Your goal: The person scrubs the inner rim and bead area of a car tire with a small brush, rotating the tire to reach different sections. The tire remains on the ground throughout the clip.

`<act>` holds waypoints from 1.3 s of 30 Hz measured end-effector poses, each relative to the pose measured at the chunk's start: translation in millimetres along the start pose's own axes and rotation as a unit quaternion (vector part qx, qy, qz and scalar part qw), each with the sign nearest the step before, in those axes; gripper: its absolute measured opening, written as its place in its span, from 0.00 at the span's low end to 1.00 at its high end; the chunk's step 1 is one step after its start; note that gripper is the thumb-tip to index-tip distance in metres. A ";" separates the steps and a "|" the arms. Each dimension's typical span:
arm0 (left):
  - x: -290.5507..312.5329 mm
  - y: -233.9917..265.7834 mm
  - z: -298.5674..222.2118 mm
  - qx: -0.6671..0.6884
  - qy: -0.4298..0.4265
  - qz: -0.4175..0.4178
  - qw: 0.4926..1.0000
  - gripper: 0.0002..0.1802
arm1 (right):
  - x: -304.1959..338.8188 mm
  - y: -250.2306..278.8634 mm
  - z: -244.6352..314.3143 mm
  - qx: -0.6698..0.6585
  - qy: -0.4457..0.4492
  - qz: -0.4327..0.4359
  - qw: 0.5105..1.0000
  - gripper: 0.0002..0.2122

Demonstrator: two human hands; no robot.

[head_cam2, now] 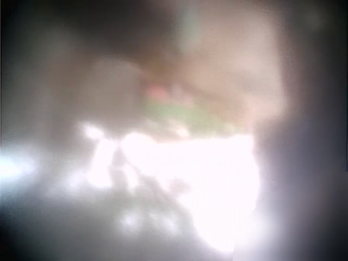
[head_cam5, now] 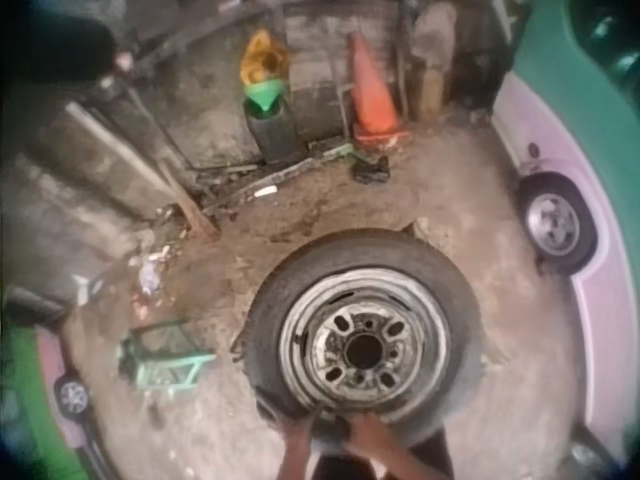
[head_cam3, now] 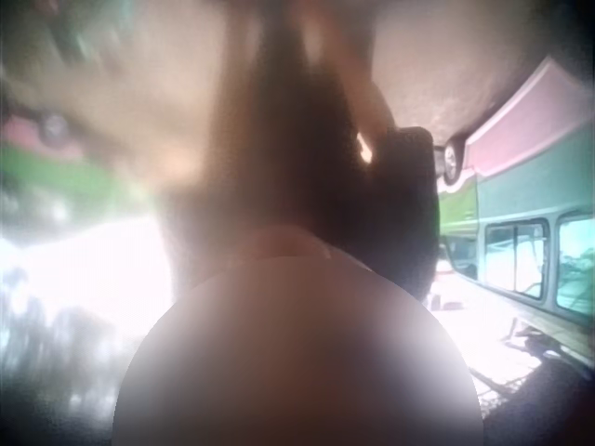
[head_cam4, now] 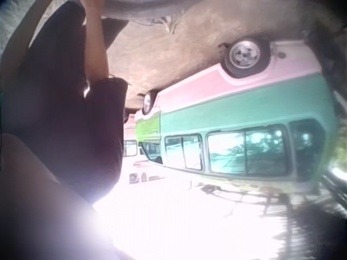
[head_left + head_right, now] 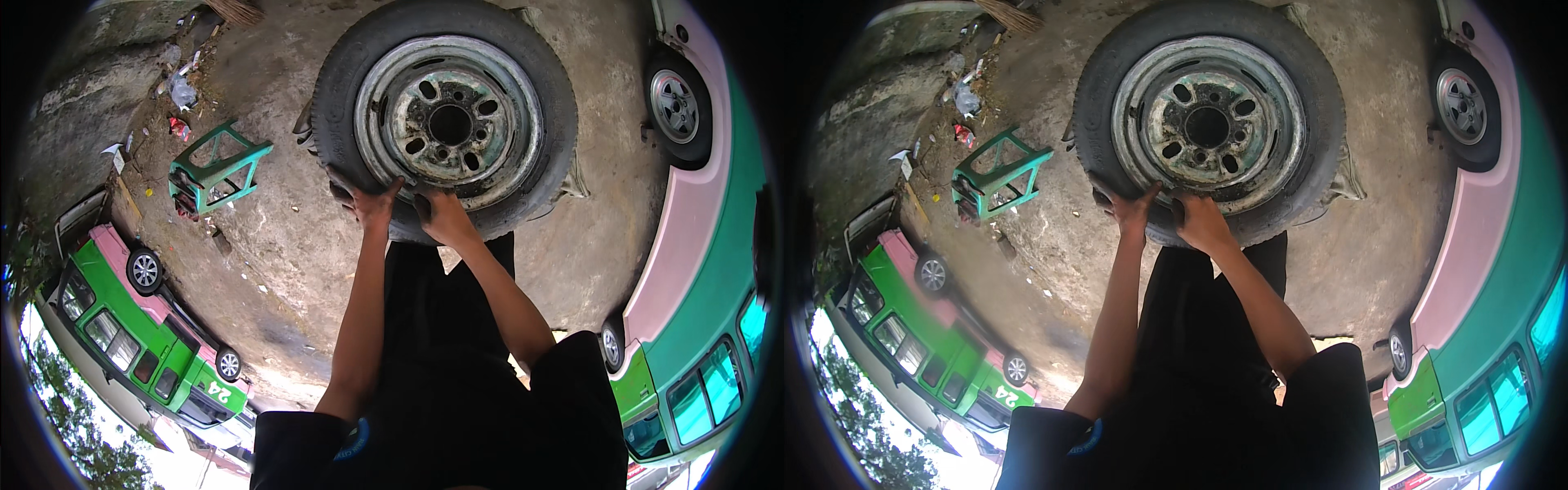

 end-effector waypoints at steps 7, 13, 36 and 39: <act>7.9 5.8 -16.5 -0.008 0.093 0.035 0.995 0.86 | -0.3 1.7 -2.2 0.037 -0.031 0.005 0.999 0.12; 16.5 0.4 -20.0 0.049 0.147 0.032 0.987 0.90 | 1.4 -1.1 9.5 0.058 0.008 -0.022 0.998 0.12; 28.0 -2.7 -27.3 0.045 0.164 0.011 0.985 0.90 | 9.2 13.1 5.7 -0.053 -0.017 -0.054 0.997 0.10; 27.6 -2.1 -29.9 0.052 0.131 0.022 0.990 0.90 | 6.8 13.0 4.9 -0.073 -0.016 -0.045 0.996 0.11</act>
Point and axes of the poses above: each hand's wrist, its own x-axis away from the middle knuckle, its own y-axis out of the back of the hand, z = x × y, the point moved 8 cm from there along -x, towards the middle knuckle, and after that the axes turned 12 degrees about z, right-handed, at the moved point
